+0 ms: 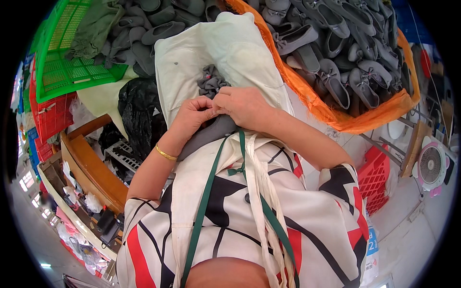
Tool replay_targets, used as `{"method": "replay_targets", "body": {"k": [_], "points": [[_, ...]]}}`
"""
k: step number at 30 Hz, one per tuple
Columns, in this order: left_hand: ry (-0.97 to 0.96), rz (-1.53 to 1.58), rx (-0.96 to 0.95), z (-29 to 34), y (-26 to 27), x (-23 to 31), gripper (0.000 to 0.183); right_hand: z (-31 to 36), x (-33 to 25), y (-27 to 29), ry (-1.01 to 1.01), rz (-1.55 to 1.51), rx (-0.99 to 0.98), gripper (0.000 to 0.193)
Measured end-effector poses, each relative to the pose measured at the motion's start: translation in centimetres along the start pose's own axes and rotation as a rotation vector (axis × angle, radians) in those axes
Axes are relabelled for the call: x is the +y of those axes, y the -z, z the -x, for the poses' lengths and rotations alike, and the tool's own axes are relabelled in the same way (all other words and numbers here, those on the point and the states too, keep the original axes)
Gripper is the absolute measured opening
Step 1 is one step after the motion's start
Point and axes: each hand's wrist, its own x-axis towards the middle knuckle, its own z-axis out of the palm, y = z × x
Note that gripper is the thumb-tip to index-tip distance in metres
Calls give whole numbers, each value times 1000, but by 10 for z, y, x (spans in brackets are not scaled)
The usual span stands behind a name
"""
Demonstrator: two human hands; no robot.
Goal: The person sews a decorative bow onto a grey slip-on shoe using a needle and thread. They repeatedly insert the needle into the shoe fabric and pull the thread through to secure the bow, handling the materials with both hands.
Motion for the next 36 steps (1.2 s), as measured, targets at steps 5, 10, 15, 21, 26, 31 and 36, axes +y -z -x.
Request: {"method": "replay_targets", "body": {"k": [5,10,15,21,26,31,36], "points": [[-33,-59,16,-1,-1,-7,12,-3,-2,-1,-39,-90,-9,6],[-88,-78,21,4,-1,-7,7,0,0,6,-264,-297,66,4],[-233,-272,38,8,-2,-14,10,-3,7,13,-223,7,11,3],[-465,-908,317,26,-36,22,18,1,13,9,-232,-19,17,7],[-897,-1144,457,13,-41,18,18,0,9,9,-274,-93,48,4],[-1050,-1168,368,0,-33,5,14,0,9,13,-381,-329,99,1],[-924,-1040,347,-2,-29,-8,13,1,11,10,-422,-440,164,2]]}}
